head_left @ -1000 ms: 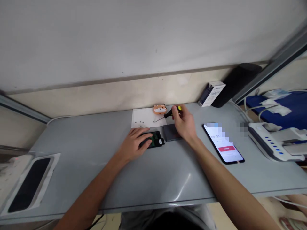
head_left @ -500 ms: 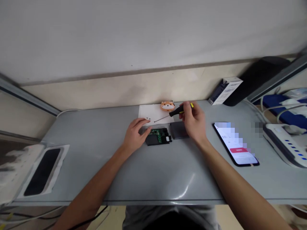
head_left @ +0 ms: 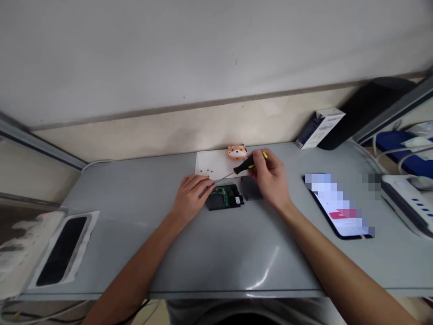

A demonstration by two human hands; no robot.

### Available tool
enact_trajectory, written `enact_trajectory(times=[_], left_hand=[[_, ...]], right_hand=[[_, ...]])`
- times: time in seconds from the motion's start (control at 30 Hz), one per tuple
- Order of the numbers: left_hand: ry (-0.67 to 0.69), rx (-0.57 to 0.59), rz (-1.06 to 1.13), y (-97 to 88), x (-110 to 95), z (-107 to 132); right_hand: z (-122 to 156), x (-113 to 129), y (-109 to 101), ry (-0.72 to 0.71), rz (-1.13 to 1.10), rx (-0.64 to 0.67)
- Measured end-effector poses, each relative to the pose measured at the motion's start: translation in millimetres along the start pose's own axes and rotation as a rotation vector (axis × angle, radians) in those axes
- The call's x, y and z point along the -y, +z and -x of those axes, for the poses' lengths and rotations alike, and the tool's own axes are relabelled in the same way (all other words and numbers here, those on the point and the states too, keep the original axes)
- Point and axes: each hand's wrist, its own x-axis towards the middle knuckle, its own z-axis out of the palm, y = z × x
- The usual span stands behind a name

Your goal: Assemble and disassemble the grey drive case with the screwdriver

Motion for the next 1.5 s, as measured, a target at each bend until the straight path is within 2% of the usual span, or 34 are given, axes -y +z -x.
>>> enact_trajectory(times=[0.17,0.33,0.5,0.67,1.07,1.5], left_hand=[[0.027,0.036,-0.038,-6.0,0.3,-3.1],[0.01,0.089,-0.047,-5.7,0.3,-1.7],[0.008,0.077,-0.06,-5.7,1.7,-0.3],[-0.071,0.188,-0.089,-9.3,5.4,-1.2],[0.001,0.264,0.068,-7.1,4.5,-1.8],[0.007,0.284,0.11,-3.9,7.2,-1.0]], right_hand=[[4.4,2.5,-0.3,-0.04,0.045,-0.009],[11.4,8.8,0.1,-0.1,0.081,0.035],[15.5,9.9,-1.0,-0.146,0.169,0.089],[15.1,5.5,0.6,-0.195,0.275,0.084],[14.2,0.3,4.1,-0.194,0.29,0.084],[12.6,-2.6,9.9,-0.186,0.267,0.056]])
